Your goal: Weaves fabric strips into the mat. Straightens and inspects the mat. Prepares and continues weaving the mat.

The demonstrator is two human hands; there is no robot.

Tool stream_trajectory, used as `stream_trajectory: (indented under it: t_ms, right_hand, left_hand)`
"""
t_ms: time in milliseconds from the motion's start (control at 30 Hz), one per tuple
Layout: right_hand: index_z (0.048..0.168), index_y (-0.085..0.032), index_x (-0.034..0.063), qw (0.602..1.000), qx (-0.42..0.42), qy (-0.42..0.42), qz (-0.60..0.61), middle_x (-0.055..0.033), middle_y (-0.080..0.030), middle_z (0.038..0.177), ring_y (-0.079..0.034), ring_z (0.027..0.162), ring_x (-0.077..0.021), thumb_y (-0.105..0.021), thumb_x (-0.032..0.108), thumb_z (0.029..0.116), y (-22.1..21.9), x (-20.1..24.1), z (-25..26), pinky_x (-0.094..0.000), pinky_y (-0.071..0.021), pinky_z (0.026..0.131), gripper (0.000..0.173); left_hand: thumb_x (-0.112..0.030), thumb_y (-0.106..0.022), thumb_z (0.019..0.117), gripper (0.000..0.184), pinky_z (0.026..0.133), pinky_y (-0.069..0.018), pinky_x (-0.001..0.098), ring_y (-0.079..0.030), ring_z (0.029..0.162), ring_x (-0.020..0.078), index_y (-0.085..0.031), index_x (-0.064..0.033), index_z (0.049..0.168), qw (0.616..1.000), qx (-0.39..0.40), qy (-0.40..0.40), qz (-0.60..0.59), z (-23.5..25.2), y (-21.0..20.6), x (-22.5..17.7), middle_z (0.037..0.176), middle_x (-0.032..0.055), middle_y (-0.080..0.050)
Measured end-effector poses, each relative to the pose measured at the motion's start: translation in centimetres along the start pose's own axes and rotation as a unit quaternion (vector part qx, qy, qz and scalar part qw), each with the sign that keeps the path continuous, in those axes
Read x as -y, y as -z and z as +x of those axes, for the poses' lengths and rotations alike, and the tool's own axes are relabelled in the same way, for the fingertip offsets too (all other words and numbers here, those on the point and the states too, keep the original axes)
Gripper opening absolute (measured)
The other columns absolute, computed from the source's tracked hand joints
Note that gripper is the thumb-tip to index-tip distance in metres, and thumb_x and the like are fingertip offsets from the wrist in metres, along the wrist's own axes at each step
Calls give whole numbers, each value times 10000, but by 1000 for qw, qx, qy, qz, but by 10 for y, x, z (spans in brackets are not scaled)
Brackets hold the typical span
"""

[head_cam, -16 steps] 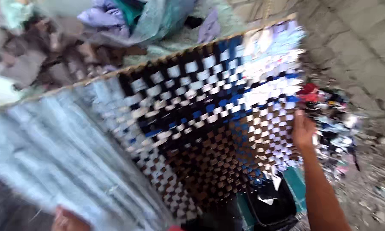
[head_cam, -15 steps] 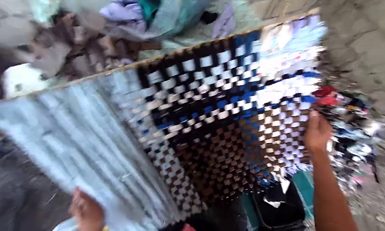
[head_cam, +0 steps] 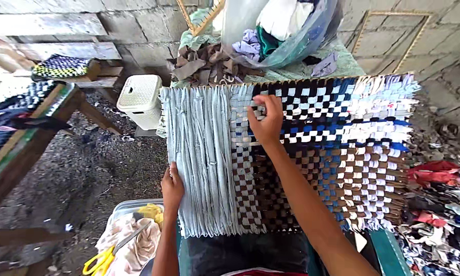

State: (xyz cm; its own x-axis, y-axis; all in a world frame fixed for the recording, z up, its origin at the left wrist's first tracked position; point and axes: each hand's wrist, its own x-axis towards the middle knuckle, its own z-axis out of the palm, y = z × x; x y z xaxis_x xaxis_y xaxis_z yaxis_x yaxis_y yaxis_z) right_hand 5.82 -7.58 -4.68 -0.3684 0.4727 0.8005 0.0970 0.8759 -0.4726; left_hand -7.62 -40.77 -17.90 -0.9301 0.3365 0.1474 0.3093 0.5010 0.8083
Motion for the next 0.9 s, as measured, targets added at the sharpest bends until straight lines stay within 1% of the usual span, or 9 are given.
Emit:
stream_trajectory:
  t_ms: [100,233,333,533,633,667,733,833,900]
  right_hand:
    - [1211,-685,153,994,15,-47,-98,-55,-684,1091,-624,1066,-254,-745,332,843,-25,-6,12,-441,-535,880,413]
    - [1147,-672,156,990,4,-91,-107,-29,-674,972,-652,953,-217,-733,423,861,-28,-13,21,-426,-554,768,396]
    - [1120,-643,155,985,9,-114,-129,-7,-672,917,-665,866,-202,-776,455,811,-27,-11,29,-432,-551,690,451]
    - [1127,-629,152,982,70,-85,-153,-22,-650,852,-654,772,-232,-766,354,819,-12,-22,36,-467,-523,616,394]
    - [1061,-673,125,984,108,-69,-121,-48,-686,812,-680,733,-253,-717,259,874,9,-47,42,-513,-545,624,234]
    - [1032,-686,122,990,108,-64,-70,-32,-682,785,-665,695,-213,-706,243,895,16,-61,40,-462,-548,611,184]
    - [1060,-674,104,989,127,-51,58,-10,-677,810,-643,679,-126,-700,250,955,27,-77,37,-330,-554,601,182]
    - [1083,-686,86,983,150,-50,97,-28,-672,886,-631,737,-115,-706,290,961,37,-71,23,-290,-546,637,238]
    - [1058,-695,83,989,102,-68,82,-28,-671,863,-627,728,-125,-739,342,936,29,-62,21,-299,-534,622,290]
  left_hand:
    - [-581,-247,1091,684,826,-585,488,-718,868,217,-661,-60,1247,1000,-5,-6,3,1,-2,1,928,135,-719]
    - [-582,-244,1091,687,829,-576,493,-715,881,224,-664,-63,1252,1000,-9,-1,5,1,-4,0,932,141,-718]
    - [-571,-251,1095,671,826,-573,489,-711,875,215,-668,-63,1228,1000,-8,-5,1,1,-4,2,925,136,-712]
    - [-588,-254,1089,668,824,-574,484,-709,884,205,-669,-84,1232,1000,-5,1,8,0,-1,2,936,125,-711]
    - [-582,-248,1092,671,834,-565,502,-708,900,222,-674,-79,1219,1000,-2,4,21,-2,2,3,948,131,-713]
    - [-576,-247,1094,669,833,-562,501,-705,901,223,-673,-72,1203,1000,-3,2,25,-2,3,4,947,132,-708]
    - [-567,-249,1097,673,857,-557,511,-703,932,242,-667,-54,1222,1000,-6,1,22,-1,1,2,977,153,-710]
    - [-566,-246,1098,673,852,-561,500,-706,914,226,-657,-59,1262,1000,-7,1,17,-3,0,3,971,149,-713]
    - [-555,-251,1101,659,818,-568,476,-702,873,202,-661,-60,1249,1000,-9,-2,13,-2,0,4,935,135,-707]
